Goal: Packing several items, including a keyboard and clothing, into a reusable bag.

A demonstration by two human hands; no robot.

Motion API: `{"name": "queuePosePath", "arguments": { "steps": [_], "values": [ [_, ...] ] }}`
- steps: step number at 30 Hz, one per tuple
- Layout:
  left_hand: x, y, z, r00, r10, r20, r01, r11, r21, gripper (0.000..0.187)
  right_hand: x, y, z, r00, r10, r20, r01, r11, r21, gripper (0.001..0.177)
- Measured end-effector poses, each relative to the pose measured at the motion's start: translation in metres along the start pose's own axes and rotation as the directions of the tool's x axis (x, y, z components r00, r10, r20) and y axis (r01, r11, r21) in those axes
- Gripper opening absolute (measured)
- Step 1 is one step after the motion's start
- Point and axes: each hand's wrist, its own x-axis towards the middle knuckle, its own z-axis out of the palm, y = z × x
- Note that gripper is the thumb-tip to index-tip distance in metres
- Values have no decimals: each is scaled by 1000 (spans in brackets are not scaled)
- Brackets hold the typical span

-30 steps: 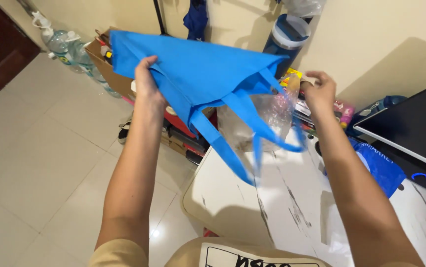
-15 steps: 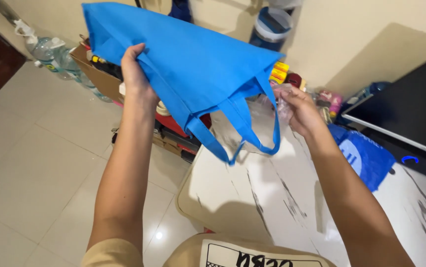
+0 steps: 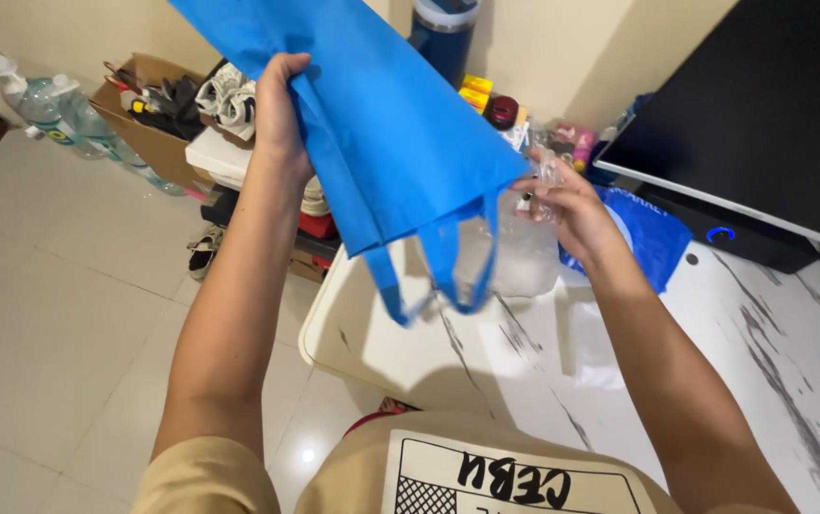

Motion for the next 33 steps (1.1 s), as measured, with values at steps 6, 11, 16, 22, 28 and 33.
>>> {"name": "queuePosePath", "arguments": {
  "steps": [6,11,16,22,28,33],
  "values": [
    [-12,-29,6,997,-73,-29,76,990,115,55,-26,3,-1,985,64,-161,-71,997,-36,68],
    [-16,-26,18,992,-3,-124,19,992,128,58,-46,11,-5,949,-106,-297,-206,505,-838,37],
    [-20,-6,14,998,31,-63,-29,999,31,58,-72,-38,47,807,-563,-179,-105,161,-981,40],
    [-25,7,10,998,48,-42,-47,999,17,56,-60,-54,41,830,-97,550,343,-688,-639,57],
    [-28,5,11,984,51,-172,-33,994,107,56,-27,-40,28,989,102,-112,-66,-373,-925,65],
    [-18,-4,3,997,41,-67,-47,995,-83,57,-7,-6,-16,924,344,-166,-280,316,-906,42]
  ]
}}
